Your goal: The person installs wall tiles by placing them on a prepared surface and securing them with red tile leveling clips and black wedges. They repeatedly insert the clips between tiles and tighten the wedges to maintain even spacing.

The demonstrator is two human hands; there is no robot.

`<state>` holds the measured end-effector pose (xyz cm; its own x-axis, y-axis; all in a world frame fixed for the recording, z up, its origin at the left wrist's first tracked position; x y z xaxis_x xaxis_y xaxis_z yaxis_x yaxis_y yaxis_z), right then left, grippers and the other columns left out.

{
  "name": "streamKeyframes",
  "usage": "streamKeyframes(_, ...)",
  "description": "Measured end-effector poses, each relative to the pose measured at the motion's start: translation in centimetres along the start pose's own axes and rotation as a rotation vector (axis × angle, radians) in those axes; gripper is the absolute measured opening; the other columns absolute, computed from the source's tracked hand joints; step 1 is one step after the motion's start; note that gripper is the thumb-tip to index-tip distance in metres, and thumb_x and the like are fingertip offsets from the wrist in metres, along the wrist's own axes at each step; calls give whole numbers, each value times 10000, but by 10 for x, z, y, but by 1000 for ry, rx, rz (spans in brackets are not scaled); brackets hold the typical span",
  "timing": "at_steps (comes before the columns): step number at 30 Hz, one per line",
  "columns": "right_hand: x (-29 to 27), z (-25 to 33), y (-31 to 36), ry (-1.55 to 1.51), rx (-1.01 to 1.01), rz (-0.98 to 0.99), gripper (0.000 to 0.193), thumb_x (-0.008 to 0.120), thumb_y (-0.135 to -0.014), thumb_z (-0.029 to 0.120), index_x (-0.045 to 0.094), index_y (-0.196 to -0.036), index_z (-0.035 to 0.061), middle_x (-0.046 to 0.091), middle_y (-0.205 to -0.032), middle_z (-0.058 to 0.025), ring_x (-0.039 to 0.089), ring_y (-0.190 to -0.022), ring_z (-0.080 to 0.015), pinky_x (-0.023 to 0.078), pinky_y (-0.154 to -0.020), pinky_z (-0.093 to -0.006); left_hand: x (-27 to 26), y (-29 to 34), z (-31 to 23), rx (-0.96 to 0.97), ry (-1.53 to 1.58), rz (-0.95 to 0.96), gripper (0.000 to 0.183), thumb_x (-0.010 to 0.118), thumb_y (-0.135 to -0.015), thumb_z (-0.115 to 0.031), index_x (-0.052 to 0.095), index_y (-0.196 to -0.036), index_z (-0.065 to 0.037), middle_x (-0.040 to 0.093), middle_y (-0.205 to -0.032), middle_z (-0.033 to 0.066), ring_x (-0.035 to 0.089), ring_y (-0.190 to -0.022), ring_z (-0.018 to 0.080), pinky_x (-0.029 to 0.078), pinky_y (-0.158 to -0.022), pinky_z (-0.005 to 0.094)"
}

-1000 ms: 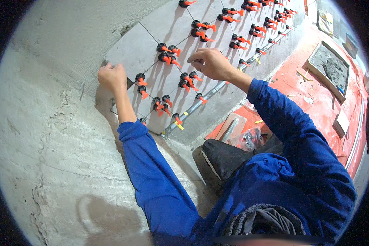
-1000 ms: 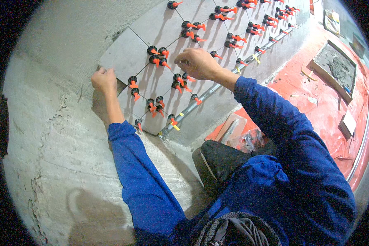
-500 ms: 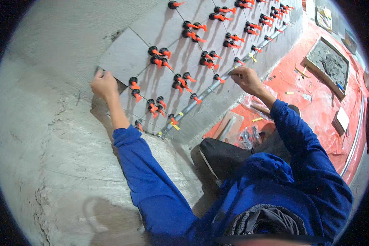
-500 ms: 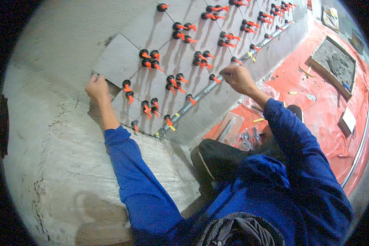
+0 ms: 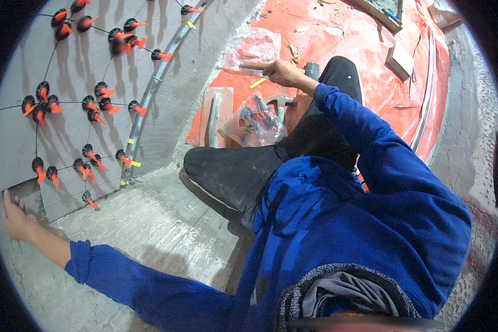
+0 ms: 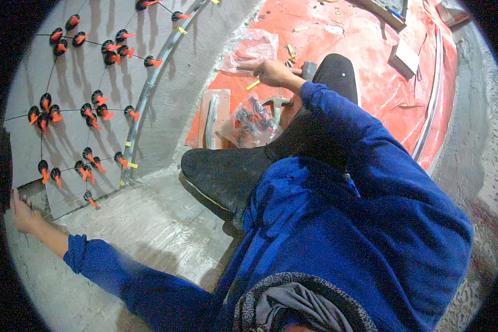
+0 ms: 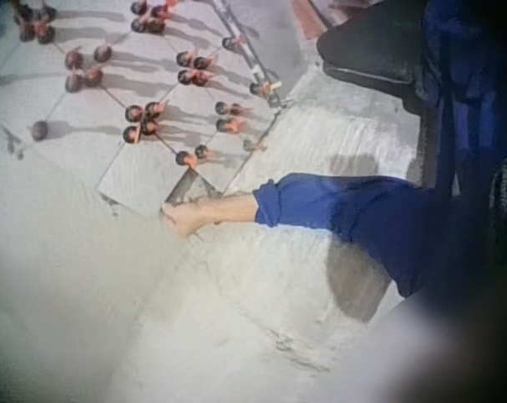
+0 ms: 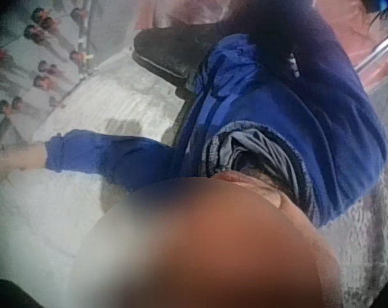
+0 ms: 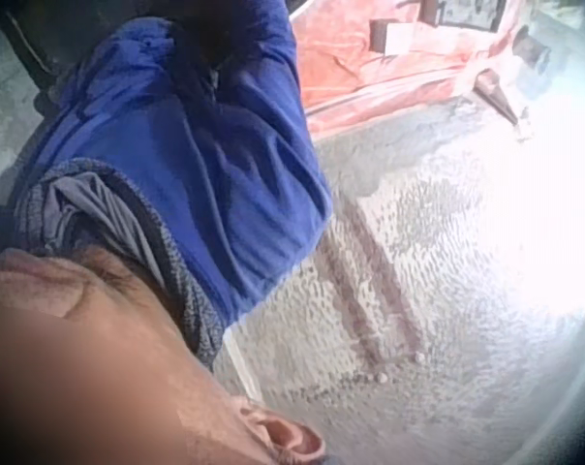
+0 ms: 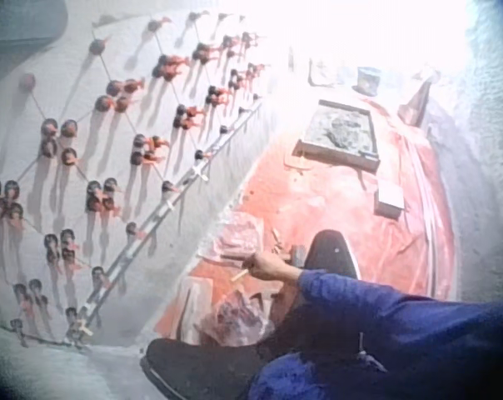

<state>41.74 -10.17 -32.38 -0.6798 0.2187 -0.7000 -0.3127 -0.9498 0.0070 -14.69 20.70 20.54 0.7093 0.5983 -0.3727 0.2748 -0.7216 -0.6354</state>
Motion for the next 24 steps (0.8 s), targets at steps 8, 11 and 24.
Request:
streamKeyframes(8,158,-13,21,131,45,485,213,591,-750,143,726,-892,59,702,-865,-190,686,-781,-358,526,-704,-475,-22,56,-50,211,79,-151,338,794,-792,-161,649,-958,95,678,-797,91,632,-683,148,521,-612,254)
streamKeyframes(11,195,6,40,47,-47,427,275,606,-822,283,669,-772,20,667,-774,-226,661,-749,-411,506,-645,-499,-14,77,-75,276,73,-46,301,792,-796,-127,660,-972,79,674,-791,84,630,-681,141,508,-596,242)
streamKeyframes(24,304,-22,20,322,-226,532,643,660,-757,124,469,-1370,135,390,-1453,-171,572,-1118,-388,525,-903,-470,27,182,-122,288,267,141,301,644,-862,4,646,-1159,58,668,-868,73,599,-623,92,459,-501,211)
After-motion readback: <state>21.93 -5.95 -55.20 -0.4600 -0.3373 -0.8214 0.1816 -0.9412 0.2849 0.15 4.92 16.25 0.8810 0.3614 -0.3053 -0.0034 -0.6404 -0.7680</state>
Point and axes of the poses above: each hand's wrist, its own y-axis away from the middle knuckle, its own x-axis out of the palm, z = x × y, the point moved 6 cm from there along -y, towards the middle knuckle
